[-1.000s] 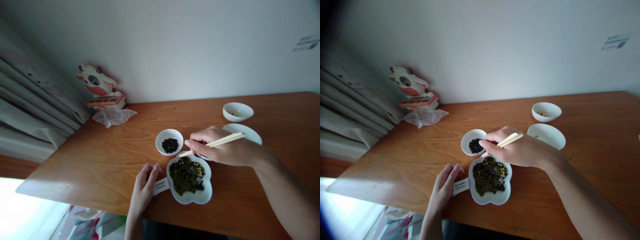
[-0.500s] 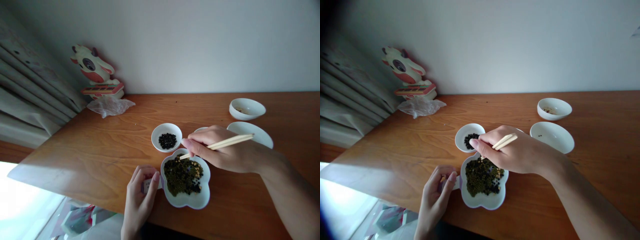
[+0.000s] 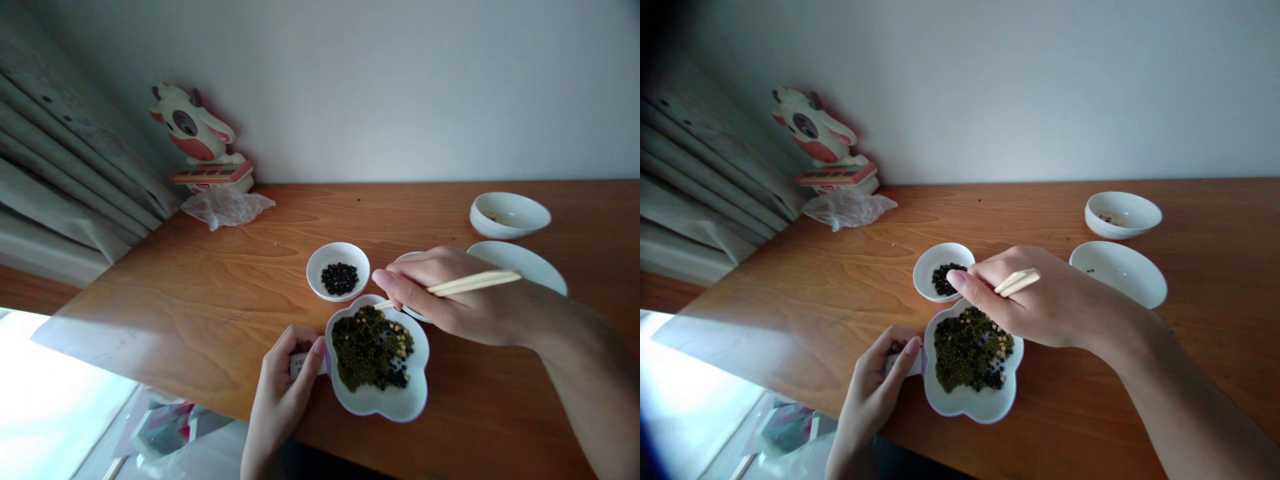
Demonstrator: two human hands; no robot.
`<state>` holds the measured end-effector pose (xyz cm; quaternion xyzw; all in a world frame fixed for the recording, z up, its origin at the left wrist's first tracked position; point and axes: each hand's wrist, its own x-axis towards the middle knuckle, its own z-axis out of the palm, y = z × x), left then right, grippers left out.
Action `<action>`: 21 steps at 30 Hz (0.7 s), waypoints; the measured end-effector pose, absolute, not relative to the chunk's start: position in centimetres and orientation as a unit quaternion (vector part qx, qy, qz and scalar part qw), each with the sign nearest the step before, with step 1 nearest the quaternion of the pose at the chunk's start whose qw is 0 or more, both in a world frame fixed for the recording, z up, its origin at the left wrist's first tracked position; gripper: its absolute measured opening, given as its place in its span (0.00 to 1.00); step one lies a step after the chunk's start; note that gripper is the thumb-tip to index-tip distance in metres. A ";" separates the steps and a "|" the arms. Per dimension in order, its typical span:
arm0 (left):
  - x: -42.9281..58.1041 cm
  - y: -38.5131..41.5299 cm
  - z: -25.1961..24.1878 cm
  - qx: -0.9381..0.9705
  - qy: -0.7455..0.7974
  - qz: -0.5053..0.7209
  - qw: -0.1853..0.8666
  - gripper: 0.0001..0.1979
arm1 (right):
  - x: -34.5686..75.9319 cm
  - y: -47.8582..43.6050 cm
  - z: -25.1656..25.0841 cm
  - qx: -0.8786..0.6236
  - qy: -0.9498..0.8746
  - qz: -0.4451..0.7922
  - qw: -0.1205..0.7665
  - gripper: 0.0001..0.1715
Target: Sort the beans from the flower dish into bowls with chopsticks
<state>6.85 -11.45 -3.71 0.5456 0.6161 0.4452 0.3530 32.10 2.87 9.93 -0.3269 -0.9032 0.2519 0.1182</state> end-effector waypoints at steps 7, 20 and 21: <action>7.0 -11.5 -3.5 0.550 0.617 0.440 0.350 0.14 | 31.7 2.7 8.6 -0.315 -0.892 0.310 0.098 0.33; 7.1 -11.6 -3.6 0.554 0.609 0.442 0.356 0.12 | 31.5 3.0 7.9 -0.346 -0.865 0.350 0.098 0.38; 7.1 -11.6 -3.6 0.555 0.609 0.442 0.356 0.11 | 31.4 3.1 7.9 -0.348 -0.863 0.353 0.099 0.38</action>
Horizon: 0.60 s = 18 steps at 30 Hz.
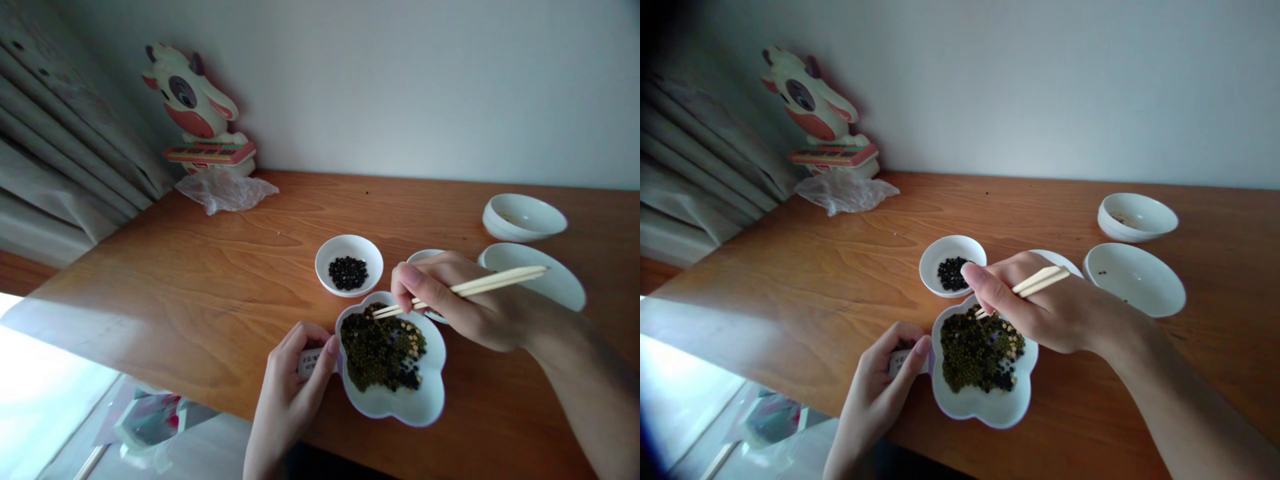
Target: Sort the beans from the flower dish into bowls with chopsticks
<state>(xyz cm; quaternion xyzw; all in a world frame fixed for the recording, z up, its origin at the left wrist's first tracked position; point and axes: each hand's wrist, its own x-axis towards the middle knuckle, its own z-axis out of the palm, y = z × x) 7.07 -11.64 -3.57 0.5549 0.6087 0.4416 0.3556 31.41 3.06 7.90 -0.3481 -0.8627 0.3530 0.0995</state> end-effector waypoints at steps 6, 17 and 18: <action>7.1 -11.5 -3.4 0.552 0.604 0.446 0.362 0.11 | 31.8 3.3 8.2 -0.357 -0.861 0.350 0.097 0.37; 7.1 -11.6 -3.5 0.553 0.605 0.446 0.358 0.11 | 32.0 3.1 8.3 -0.353 -0.872 0.329 0.083 0.33; 7.1 -11.6 -3.5 0.554 0.605 0.446 0.358 0.11 | 32.0 3.1 8.3 -0.353 -0.872 0.328 0.080 0.33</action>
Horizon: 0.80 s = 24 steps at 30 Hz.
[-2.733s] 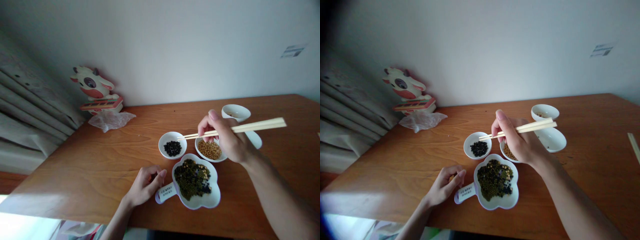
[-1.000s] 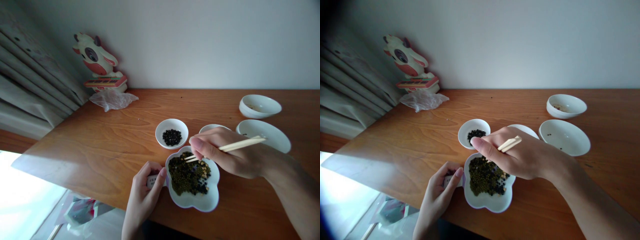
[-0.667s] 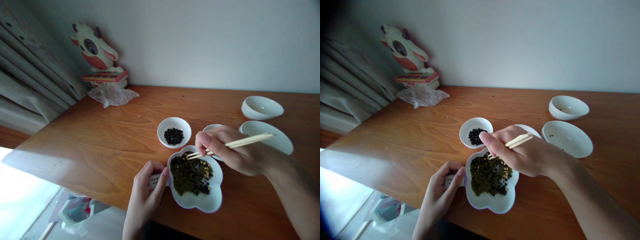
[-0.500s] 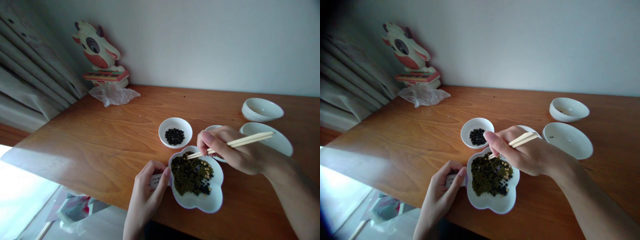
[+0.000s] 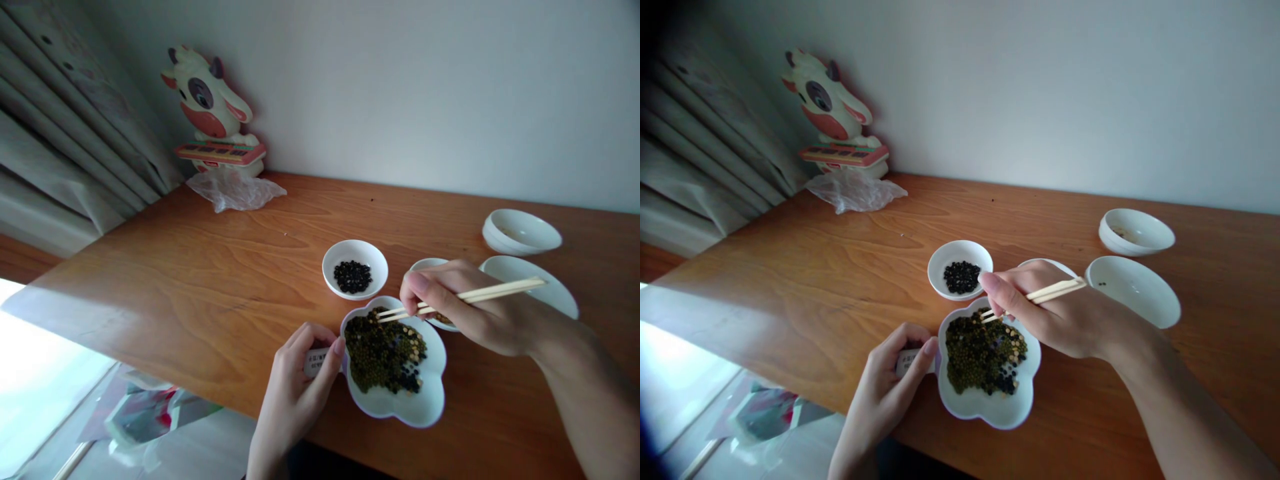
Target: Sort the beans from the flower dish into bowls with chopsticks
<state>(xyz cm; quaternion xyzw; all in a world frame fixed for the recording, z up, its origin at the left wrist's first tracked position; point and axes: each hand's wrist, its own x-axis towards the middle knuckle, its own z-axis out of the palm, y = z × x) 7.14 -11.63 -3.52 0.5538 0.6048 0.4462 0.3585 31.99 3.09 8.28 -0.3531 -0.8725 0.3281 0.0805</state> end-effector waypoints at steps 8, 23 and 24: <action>7.2 -11.5 -3.4 0.552 0.603 0.446 0.364 0.12 | 31.9 3.2 8.0 -0.356 -0.871 0.327 0.087 0.33; 7.0 -11.5 -3.5 0.557 0.602 0.444 0.361 0.11 | 31.4 2.8 9.0 -0.363 -0.840 0.384 0.124 0.40; 7.0 -11.5 -3.5 0.558 0.602 0.445 0.358 0.11 | 31.4 2.7 9.1 -0.366 -0.838 0.386 0.117 0.40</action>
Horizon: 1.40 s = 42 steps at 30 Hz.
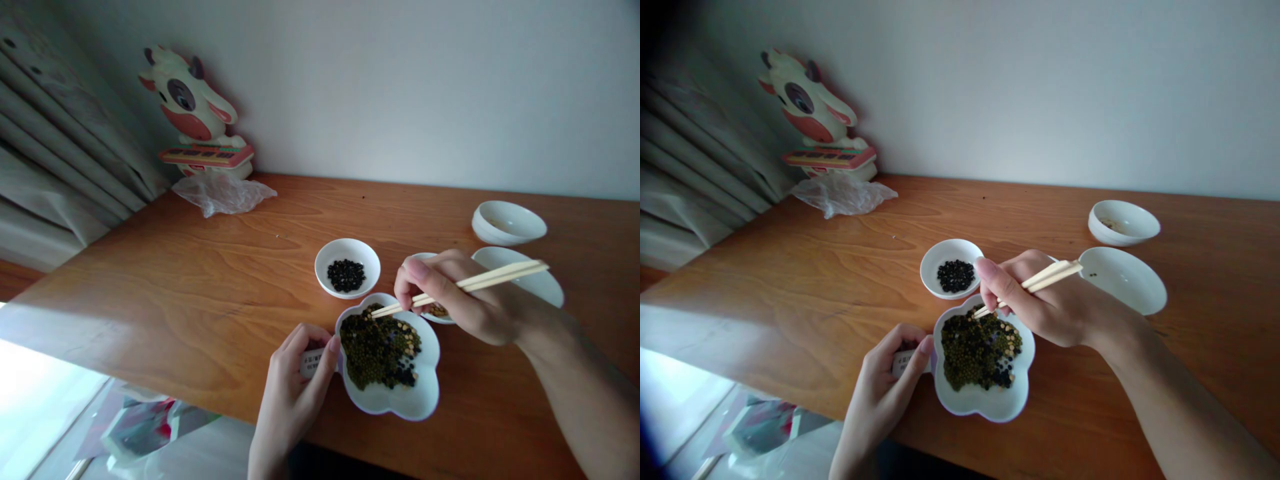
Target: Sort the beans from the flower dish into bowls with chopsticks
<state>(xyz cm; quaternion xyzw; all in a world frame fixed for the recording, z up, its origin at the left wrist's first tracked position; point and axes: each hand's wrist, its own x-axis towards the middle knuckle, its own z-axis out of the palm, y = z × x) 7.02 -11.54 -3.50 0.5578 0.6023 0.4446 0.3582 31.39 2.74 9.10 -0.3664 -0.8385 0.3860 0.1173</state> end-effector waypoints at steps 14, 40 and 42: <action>7.0 -11.4 -3.3 0.563 0.604 0.437 0.357 0.13 | 31.4 3.0 7.8 -0.347 -0.852 0.373 0.118 0.40; 7.0 -11.6 -3.7 0.561 0.607 0.436 0.355 0.12 | 31.9 3.2 8.3 -0.341 -0.859 0.364 0.118 0.39; 7.0 -11.6 -3.6 0.561 0.606 0.437 0.356 0.12 | 31.9 3.2 8.1 -0.341 -0.858 0.365 0.119 0.39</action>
